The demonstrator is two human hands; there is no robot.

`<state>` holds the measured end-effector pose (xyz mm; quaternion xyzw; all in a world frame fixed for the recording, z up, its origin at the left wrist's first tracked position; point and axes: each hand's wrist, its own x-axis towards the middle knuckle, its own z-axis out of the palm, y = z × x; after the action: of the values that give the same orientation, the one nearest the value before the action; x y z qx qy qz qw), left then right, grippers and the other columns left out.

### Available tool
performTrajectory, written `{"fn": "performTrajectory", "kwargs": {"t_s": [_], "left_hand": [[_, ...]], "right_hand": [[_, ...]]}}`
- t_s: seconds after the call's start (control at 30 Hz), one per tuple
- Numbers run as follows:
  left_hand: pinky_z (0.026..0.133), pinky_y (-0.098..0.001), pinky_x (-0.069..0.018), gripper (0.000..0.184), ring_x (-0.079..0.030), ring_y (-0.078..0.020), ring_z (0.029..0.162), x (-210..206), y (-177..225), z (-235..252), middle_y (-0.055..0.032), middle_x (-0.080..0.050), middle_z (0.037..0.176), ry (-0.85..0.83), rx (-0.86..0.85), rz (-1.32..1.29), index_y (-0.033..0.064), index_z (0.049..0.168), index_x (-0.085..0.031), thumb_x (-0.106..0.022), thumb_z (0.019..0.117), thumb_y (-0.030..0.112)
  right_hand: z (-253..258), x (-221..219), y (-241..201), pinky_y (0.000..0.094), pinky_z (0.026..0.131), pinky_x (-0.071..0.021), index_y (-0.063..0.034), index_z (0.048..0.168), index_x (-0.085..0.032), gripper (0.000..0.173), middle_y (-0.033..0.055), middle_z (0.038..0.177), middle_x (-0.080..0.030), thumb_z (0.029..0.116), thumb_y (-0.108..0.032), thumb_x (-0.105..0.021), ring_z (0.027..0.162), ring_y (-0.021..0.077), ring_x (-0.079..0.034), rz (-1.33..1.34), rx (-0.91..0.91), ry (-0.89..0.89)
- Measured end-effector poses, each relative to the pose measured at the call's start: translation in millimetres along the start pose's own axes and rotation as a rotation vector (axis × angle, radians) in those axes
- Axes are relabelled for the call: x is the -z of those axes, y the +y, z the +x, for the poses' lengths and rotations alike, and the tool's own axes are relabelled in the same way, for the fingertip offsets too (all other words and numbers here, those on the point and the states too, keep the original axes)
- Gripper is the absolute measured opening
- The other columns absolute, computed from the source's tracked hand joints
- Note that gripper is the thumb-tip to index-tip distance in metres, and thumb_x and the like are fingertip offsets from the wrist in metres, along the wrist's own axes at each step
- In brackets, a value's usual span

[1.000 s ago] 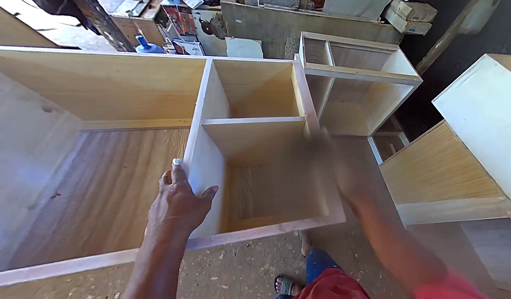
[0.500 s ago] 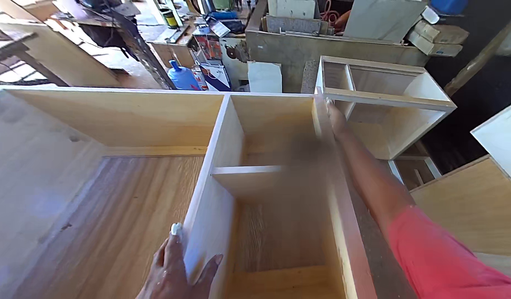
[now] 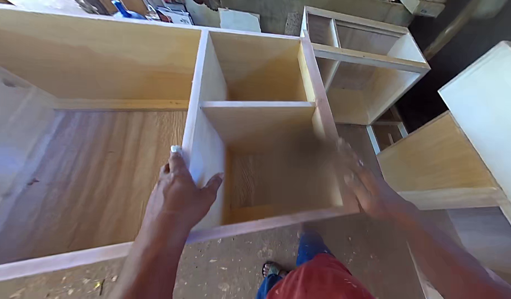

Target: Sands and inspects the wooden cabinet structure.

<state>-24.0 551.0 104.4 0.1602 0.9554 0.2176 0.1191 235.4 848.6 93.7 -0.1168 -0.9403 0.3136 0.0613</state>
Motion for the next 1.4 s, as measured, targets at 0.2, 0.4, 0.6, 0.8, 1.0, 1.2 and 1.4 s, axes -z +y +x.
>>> {"fn": "performTrajectory", "kwargs": {"t_s": [0.2, 0.4, 0.6, 0.8, 1.0, 1.2, 1.4], "left_hand": [[0.095, -0.0749, -0.0437, 0.097, -0.054, -0.0578, 0.121, 4.8, 9.6, -4.6, -0.0381, -0.042, 0.145, 0.0, -0.007, -0.034, -0.0009, 0.16, -0.019, -0.075, 0.092, 0.04], [0.095, -0.0733, -0.0454, 0.094, -0.055, -0.0571, 0.121, 9.3, 14.9, -2.5, -0.0367, -0.046, 0.143, -0.03, 0.022, 0.005, 0.0031, 0.16, -0.019, -0.074, 0.0929, 0.039], [0.091, -0.0734, -0.047, 0.094, -0.057, -0.0572, 0.118, 7.8, 10.4, -1.2, -0.0367, -0.048, 0.14, -0.02, 0.015, -0.046, 0.004, 0.16, -0.02, -0.075, 0.0917, 0.037], [0.09, -0.072, -0.0485, 0.096, -0.057, -0.0576, 0.117, 8.2, 13.8, 2.1, -0.0367, -0.047, 0.141, -0.016, 0.02, 0.005, 0.0038, 0.161, -0.019, -0.076, 0.0915, 0.038], [0.09, -0.0738, -0.0475, 0.094, -0.057, -0.0582, 0.117, 9.0, 10.6, -6.1, -0.0378, -0.047, 0.141, 0.004, 0.018, -0.012, 0.0035, 0.161, -0.02, -0.075, 0.0918, 0.036], [0.088, -0.0733, -0.0482, 0.097, -0.057, -0.0573, 0.116, 3.2, 11.4, -2.3, -0.036, -0.045, 0.143, 0.017, 0.018, -0.037, 0.003, 0.161, -0.021, -0.079, 0.0896, 0.035], [0.086, -0.0733, -0.0491, 0.095, -0.059, -0.057, 0.113, 1.3, 9.6, -1.7, -0.0355, -0.045, 0.144, 0.029, 0.024, -0.02, 0.0039, 0.161, -0.021, -0.077, 0.0909, 0.036]], "right_hand": [[-55.6, 0.4, -42.8, 0.0635, 0.125, -0.0082, -0.0202, 0.161, -0.034, 0.06, -0.0027, 0.169, -0.026, 0.1079, -0.046, -0.026, 0.159, 0.0237, -0.01, -0.309, -0.1, -0.136], [106.0, 10.0, -23.8, 0.0724, 0.119, -0.0094, -0.0189, 0.165, -0.022, 0.064, 0.0009, 0.172, -0.015, 0.1087, -0.05, -0.027, 0.159, 0.0313, -0.005, -0.447, -0.225, -0.098], [-14.5, -18.0, -48.6, 0.0664, 0.124, -0.0074, -0.0166, 0.164, -0.024, 0.064, 0.0007, 0.172, -0.016, 0.1074, -0.047, -0.025, 0.159, 0.0246, -0.003, -0.468, -0.108, -0.039], [108.9, 2.1, -19.9, 0.0691, 0.121, -0.0129, -0.0172, 0.164, -0.023, 0.065, 0.0005, 0.172, -0.016, 0.1082, -0.05, -0.024, 0.159, 0.0293, -0.007, -0.445, -0.256, -0.058], [136.9, 9.4, -7.8, 0.0684, 0.121, -0.0149, -0.0202, 0.165, -0.023, 0.063, -0.0006, 0.172, -0.017, 0.1088, -0.05, -0.022, 0.159, 0.0283, -0.01, -0.42, -0.219, 0.025], [111.8, 9.2, -9.1, 0.0686, 0.121, -0.0131, -0.0181, 0.164, -0.025, 0.062, 0.0014, 0.171, -0.02, 0.1091, -0.046, -0.024, 0.159, 0.0282, -0.012, -0.469, -0.23, -0.031], [214.1, 25.9, 10.7, 0.0705, 0.12, -0.0093, -0.0173, 0.165, -0.022, 0.065, 0.0017, 0.172, -0.016, 0.1088, -0.051, -0.019, 0.159, 0.0277, -0.008, -0.416, -0.276, -0.015]]}}
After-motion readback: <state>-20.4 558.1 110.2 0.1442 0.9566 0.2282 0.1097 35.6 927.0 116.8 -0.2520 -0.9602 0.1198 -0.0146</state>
